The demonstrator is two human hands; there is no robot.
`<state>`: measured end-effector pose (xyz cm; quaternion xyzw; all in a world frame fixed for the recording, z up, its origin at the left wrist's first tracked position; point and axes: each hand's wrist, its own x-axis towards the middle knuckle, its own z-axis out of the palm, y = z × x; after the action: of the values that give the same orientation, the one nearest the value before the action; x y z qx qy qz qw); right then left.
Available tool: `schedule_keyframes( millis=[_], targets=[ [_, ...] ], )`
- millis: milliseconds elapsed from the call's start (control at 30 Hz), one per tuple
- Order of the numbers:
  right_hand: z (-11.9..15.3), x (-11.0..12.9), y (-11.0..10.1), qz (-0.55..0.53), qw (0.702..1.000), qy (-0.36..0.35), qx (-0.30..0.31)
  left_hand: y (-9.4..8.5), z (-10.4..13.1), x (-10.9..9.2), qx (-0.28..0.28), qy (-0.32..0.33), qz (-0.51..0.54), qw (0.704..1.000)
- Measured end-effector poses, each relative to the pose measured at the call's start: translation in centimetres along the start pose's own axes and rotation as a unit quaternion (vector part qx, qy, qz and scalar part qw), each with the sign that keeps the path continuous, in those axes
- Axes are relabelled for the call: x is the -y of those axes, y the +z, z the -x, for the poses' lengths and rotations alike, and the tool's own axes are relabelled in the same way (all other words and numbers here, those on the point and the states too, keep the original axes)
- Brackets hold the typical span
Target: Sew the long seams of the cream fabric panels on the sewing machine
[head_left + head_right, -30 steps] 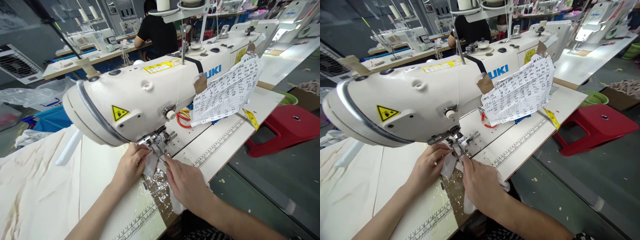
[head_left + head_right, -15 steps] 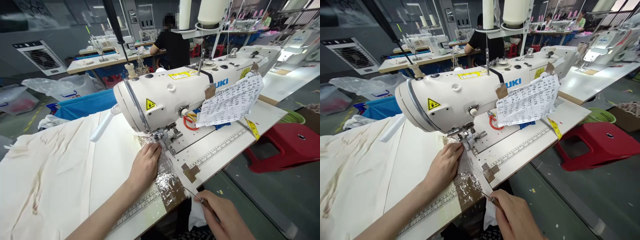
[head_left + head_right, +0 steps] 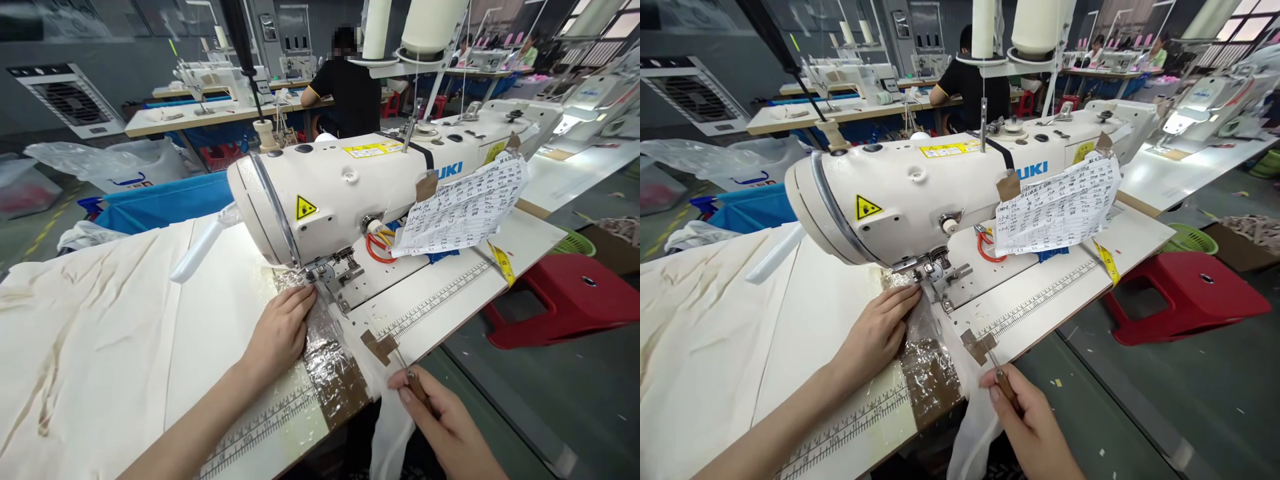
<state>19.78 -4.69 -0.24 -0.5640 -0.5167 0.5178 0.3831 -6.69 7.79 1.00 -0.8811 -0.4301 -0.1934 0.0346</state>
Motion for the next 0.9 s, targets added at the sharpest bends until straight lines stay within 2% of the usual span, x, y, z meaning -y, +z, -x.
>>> schedule_keyframes(
  millis=[67,133,200,267,333,433,500,633,833,900],
  targets=[
    [0.1,0.3,0.7,-0.117,0.992,0.056,0.000,0.1,0.0,0.3,-0.002,0.010,0.009,1.000],
    [0.4,0.3,1.8,-0.221,0.968,0.115,0.014,0.1,0.0,0.5,-0.009,0.023,0.010,1.000],
    [0.8,0.2,2.9,-0.276,0.946,0.166,0.035,0.2,0.1,0.6,-0.021,0.036,0.001,0.999],
    [1.1,0.0,3.8,-0.278,0.940,0.191,0.051,0.2,0.1,0.5,-0.032,0.051,-0.018,0.998],
    [1.2,0.0,4.1,-0.229,0.957,0.170,0.046,0.2,0.0,0.2,-0.039,0.059,-0.039,0.997],
    [0.8,0.3,3.4,-0.093,0.991,0.088,0.027,0.1,-0.5,-0.4,-0.044,0.045,-0.062,0.996],
    [0.3,0.8,2.8,-0.011,0.999,0.043,0.025,0.1,-0.9,-0.6,-0.046,0.036,-0.070,0.996],
    [-0.6,1.8,2.4,0.072,0.997,-0.021,0.009,0.1,-1.3,-0.3,-0.058,0.035,-0.063,0.996],
    [-1.4,2.9,2.8,0.127,0.988,-0.082,0.013,0.2,-1.0,0.6,-0.076,0.051,0.048,0.995],
    [-1.6,3.2,2.9,0.153,0.982,-0.109,0.008,0.3,-1.0,0.8,-0.073,0.056,0.058,0.994]
  ],
)
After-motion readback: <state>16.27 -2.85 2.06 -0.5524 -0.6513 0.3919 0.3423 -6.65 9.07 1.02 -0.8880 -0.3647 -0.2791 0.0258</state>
